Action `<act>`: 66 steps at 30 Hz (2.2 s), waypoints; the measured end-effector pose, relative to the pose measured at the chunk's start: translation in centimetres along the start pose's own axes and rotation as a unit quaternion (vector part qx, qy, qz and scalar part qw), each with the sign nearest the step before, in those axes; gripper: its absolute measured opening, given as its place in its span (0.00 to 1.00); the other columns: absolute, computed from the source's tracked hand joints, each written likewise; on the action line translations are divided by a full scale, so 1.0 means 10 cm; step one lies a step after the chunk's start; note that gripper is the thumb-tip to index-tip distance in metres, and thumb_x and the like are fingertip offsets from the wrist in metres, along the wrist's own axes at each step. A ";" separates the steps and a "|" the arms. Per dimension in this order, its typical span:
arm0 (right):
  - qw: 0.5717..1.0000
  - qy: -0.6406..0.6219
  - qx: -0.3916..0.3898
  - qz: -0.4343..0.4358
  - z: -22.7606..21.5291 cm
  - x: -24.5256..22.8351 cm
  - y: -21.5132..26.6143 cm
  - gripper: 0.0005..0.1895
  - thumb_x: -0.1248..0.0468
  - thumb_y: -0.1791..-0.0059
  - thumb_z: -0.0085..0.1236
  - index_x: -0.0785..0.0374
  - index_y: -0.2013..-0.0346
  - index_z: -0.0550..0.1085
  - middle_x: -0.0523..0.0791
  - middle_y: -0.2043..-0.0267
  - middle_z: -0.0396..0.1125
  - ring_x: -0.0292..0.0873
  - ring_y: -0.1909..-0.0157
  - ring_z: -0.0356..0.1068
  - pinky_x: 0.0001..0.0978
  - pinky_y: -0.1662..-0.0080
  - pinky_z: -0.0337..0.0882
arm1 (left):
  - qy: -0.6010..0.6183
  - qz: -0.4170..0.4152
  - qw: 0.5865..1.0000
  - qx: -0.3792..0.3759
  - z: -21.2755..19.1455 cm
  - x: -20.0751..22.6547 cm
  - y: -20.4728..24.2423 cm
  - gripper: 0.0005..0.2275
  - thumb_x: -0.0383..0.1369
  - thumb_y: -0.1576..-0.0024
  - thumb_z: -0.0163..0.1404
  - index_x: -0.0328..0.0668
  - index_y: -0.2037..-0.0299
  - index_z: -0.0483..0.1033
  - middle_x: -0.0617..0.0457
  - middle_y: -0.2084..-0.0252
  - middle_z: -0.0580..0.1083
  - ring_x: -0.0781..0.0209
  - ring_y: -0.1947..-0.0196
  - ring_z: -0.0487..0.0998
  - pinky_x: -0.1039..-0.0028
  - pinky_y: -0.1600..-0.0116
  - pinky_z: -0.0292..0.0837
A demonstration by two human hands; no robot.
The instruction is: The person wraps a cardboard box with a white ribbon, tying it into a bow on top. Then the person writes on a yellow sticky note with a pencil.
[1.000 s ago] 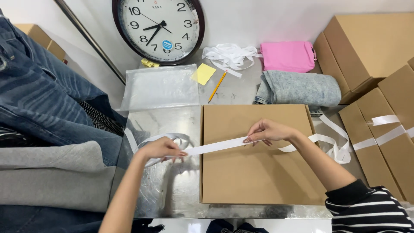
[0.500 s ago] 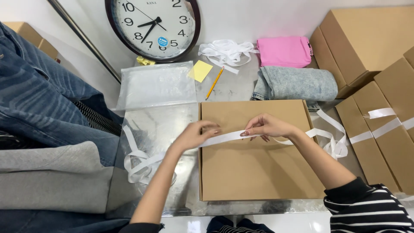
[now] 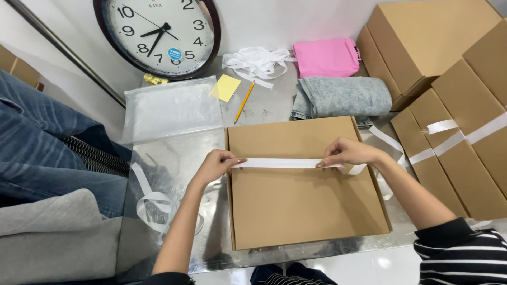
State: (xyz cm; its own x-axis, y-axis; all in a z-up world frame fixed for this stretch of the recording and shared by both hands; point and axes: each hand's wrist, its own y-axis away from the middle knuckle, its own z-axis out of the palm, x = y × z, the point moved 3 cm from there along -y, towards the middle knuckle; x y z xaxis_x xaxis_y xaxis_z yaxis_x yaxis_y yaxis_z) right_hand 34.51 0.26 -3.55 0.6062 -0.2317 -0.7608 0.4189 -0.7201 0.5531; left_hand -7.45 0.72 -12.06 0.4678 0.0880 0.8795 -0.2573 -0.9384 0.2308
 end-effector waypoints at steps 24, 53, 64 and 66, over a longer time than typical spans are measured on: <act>0.956 -0.220 0.190 0.024 -0.82 2.36 0.50 0.09 0.65 0.40 0.56 0.70 0.60 0.75 0.58 0.65 0.78 0.51 0.64 0.79 0.33 0.61 0.71 | 0.115 -0.036 0.974 0.194 0.07 -0.64 0.38 0.16 0.36 0.34 0.57 0.46 0.74 0.68 0.61 0.74 0.67 0.70 0.69 0.66 0.78 0.54 0.63; 0.874 -0.311 0.372 0.031 -0.19 2.71 -0.06 0.16 0.57 0.46 0.61 0.66 0.51 0.75 0.50 0.69 0.72 0.47 0.73 0.74 0.37 0.73 0.74 | 0.303 -0.271 0.896 0.179 0.64 -1.15 0.13 0.17 0.40 0.30 0.40 0.34 0.45 0.75 0.37 0.55 0.76 0.47 0.58 0.78 0.59 0.56 0.75; 0.842 -0.361 0.401 0.011 -0.04 2.08 -0.08 0.12 0.62 0.44 0.57 0.65 0.49 0.73 0.52 0.67 0.73 0.49 0.72 0.76 0.38 0.71 0.77 | 0.332 -0.146 0.895 0.258 0.33 -1.48 0.07 0.11 0.38 0.25 0.37 0.45 0.59 0.69 0.54 0.69 0.73 0.64 0.71 0.75 0.76 0.66 0.70; 0.843 -0.335 0.417 -0.055 -0.23 2.01 -0.20 0.11 0.64 0.44 0.60 0.63 0.49 0.71 0.50 0.65 0.73 0.46 0.71 0.77 0.34 0.69 0.78 | 0.350 -0.071 0.893 0.276 0.11 -1.27 0.02 0.13 0.43 0.24 0.41 0.49 0.60 0.70 0.54 0.71 0.75 0.67 0.73 0.75 0.79 0.68 0.73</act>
State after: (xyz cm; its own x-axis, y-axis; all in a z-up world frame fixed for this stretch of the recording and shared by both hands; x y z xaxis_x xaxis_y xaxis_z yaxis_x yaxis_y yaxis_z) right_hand 47.40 -1.44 -19.11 -0.0410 -0.2506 -0.9672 -0.3426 -0.9058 0.2492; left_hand -12.51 -1.00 -23.67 -0.2292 0.2246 0.9471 0.3076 -0.9065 0.2894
